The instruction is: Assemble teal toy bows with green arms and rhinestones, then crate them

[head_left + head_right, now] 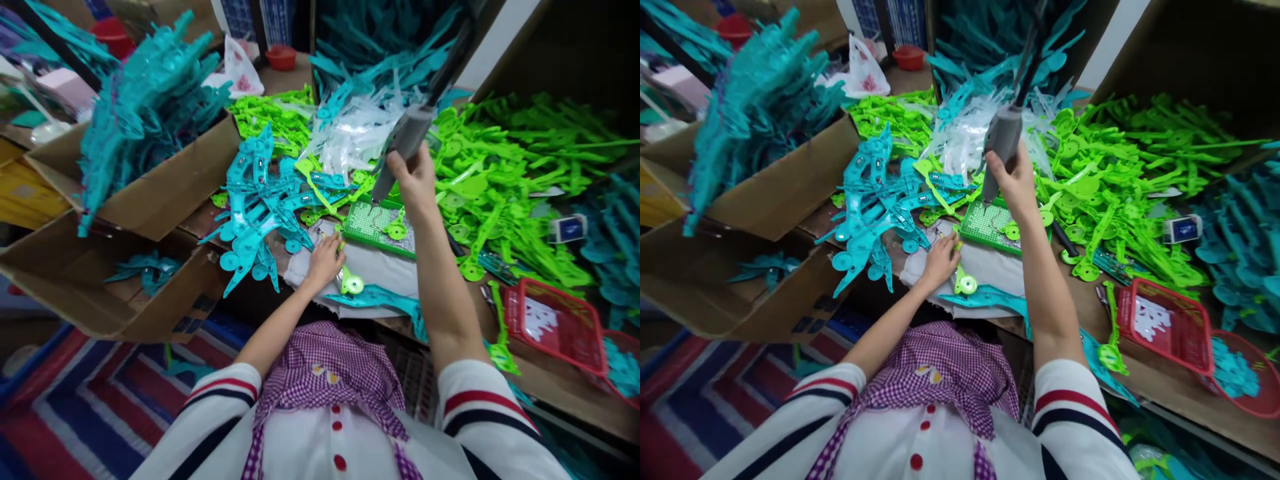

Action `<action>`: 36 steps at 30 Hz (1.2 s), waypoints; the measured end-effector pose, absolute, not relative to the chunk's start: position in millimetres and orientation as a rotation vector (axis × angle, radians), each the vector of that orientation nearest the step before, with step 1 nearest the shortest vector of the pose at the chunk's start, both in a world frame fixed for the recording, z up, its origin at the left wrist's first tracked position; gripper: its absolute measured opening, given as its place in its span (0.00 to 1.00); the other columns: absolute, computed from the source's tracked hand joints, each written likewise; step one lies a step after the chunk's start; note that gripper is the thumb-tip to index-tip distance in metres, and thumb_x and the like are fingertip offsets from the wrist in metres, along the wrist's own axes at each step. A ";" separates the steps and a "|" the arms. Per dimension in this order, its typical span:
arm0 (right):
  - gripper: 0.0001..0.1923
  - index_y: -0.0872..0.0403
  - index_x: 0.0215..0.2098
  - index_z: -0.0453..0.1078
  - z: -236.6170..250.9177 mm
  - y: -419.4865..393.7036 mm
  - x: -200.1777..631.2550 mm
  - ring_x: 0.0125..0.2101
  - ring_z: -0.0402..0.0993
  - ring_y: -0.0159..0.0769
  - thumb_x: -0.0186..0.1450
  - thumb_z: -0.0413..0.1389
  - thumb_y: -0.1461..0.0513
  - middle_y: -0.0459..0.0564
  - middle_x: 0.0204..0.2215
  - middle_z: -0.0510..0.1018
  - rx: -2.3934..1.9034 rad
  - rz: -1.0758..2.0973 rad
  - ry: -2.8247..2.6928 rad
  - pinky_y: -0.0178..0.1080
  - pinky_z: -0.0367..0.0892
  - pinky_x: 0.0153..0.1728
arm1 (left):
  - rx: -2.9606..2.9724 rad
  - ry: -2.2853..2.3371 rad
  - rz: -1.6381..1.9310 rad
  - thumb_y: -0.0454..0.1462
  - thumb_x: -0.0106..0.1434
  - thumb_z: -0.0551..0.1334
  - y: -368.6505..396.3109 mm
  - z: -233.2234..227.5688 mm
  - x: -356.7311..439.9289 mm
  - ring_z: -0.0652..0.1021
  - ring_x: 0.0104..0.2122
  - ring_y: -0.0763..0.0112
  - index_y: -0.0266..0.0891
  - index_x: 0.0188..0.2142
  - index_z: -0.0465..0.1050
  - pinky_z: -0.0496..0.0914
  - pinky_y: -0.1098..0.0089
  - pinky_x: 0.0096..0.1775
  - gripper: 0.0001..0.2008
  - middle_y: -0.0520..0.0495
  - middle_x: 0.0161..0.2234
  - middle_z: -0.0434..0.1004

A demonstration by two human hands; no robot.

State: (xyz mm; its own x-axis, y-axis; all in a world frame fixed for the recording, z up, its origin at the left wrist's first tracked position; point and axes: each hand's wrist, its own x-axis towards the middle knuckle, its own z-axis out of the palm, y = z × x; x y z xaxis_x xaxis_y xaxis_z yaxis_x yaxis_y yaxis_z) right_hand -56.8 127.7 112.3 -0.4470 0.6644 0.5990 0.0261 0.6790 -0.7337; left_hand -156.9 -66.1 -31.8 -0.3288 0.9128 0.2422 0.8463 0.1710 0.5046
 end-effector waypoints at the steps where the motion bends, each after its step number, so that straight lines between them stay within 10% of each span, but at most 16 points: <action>1: 0.33 0.46 0.53 0.70 108.6 136.2 -69.0 0.52 0.76 0.49 0.59 0.58 0.36 0.52 0.48 0.79 -0.519 0.911 -1.890 0.56 0.72 0.52 | 1.742 2.310 0.867 0.32 0.67 0.56 -66.5 -31.3 -156.7 0.71 0.61 0.59 0.36 0.54 0.72 0.65 0.56 0.62 0.17 0.39 0.62 0.71; 7: 0.30 0.50 0.37 0.72 60.2 123.3 -106.4 0.28 0.77 0.35 0.58 0.55 0.34 0.44 0.23 0.72 -0.567 1.251 -1.562 0.41 0.74 0.30 | 1.738 2.325 0.855 0.33 0.67 0.56 -67.6 -32.0 -154.9 0.71 0.60 0.58 0.35 0.54 0.72 0.67 0.56 0.61 0.17 0.39 0.61 0.71; 15: 0.25 0.49 0.29 0.68 39.8 110.3 -124.0 0.13 0.64 0.29 0.59 0.57 0.37 0.38 0.16 0.62 -0.597 1.279 -1.379 0.37 0.65 0.18 | 1.730 2.310 0.784 0.33 0.68 0.55 -68.5 -25.9 -153.8 0.70 0.61 0.58 0.36 0.57 0.71 0.68 0.57 0.59 0.19 0.42 0.64 0.68; 25: 0.30 0.49 0.32 0.66 22.0 120.4 -121.4 0.31 0.80 0.44 0.59 0.51 0.33 0.44 0.22 0.68 -0.611 1.302 -1.442 0.45 0.75 0.24 | 1.726 2.315 0.738 0.34 0.67 0.55 -68.6 -22.3 -152.7 0.70 0.61 0.57 0.37 0.56 0.71 0.68 0.56 0.58 0.19 0.43 0.64 0.68; 36: 0.26 0.48 0.28 0.65 34.8 109.2 -120.3 0.25 0.78 0.40 0.58 0.56 0.36 0.39 0.15 0.62 -0.628 1.316 -1.374 0.44 0.75 0.26 | 1.733 2.319 0.689 0.34 0.68 0.54 -68.8 -21.6 -152.8 0.69 0.62 0.57 0.37 0.57 0.70 0.68 0.56 0.59 0.19 0.43 0.65 0.67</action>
State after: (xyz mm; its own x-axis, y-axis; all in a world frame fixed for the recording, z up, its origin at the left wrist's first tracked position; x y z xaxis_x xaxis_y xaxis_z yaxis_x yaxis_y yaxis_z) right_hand -120.3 109.2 34.8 -0.2802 0.9012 0.3307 -0.2911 0.2485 -0.9238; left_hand -152.8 -68.8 -21.6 -0.3126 0.9397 0.1388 0.8630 0.2200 0.4548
